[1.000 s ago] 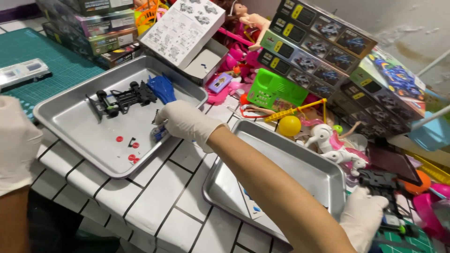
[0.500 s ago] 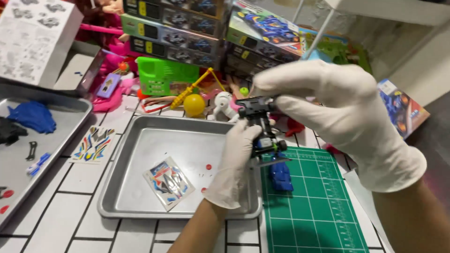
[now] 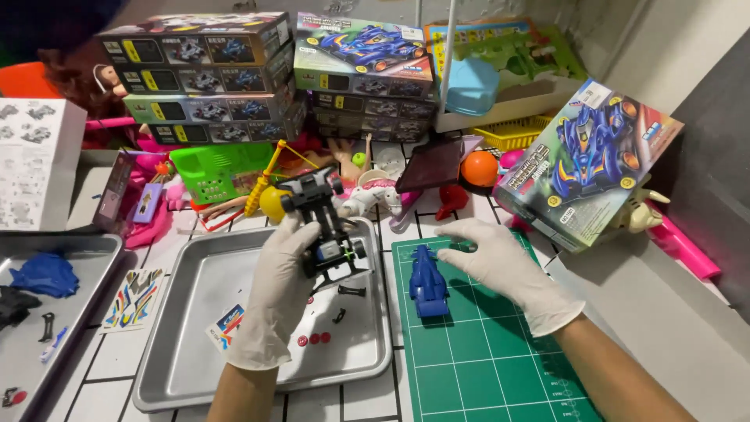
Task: The person assembles a blue toy car chassis on a green cutting mat. They insert two batteries into the chassis, attach the blue body shell, and then use a red screwdriver to tighten the wheels onto the vehicle.
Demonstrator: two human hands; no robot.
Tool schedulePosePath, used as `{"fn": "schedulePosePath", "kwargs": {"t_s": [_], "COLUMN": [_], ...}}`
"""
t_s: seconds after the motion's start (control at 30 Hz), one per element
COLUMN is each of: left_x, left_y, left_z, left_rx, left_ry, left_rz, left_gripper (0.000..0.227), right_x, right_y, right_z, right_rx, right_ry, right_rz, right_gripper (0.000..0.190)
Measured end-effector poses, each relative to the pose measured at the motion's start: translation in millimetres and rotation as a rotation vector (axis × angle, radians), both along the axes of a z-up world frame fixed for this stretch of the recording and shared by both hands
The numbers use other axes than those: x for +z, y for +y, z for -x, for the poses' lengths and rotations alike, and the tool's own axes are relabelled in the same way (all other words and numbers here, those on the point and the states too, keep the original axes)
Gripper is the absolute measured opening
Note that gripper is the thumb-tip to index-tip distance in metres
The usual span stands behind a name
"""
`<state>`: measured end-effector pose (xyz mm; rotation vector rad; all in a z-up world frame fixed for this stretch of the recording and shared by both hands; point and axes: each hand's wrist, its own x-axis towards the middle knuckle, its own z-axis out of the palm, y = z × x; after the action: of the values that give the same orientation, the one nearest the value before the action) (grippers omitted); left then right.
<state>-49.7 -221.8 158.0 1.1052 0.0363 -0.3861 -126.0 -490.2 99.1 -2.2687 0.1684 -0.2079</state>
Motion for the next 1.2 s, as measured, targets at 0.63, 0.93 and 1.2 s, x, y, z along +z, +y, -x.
{"fn": "schedulePosePath", "kwargs": {"t_s": [0.63, 0.93, 1.2], "left_x": [3, 31, -30], "left_y": [11, 24, 47], "left_z": [13, 15, -19], "left_rx": [-0.023, 0.065, 0.251], "left_ry": [0.330, 0.309, 0.315], "left_rz": [0.172, 0.054, 0.060], "left_gripper": [0.051, 0.051, 0.015], "right_x": [62, 54, 17], "right_y": [54, 8, -47], "right_z": [9, 15, 28], "right_rx": [-0.180, -0.221, 0.125], "right_ry": [0.710, 0.560, 0.211], "right_rz": [0.111, -0.057, -0.808], "right_gripper": [0.069, 0.048, 0.055]}}
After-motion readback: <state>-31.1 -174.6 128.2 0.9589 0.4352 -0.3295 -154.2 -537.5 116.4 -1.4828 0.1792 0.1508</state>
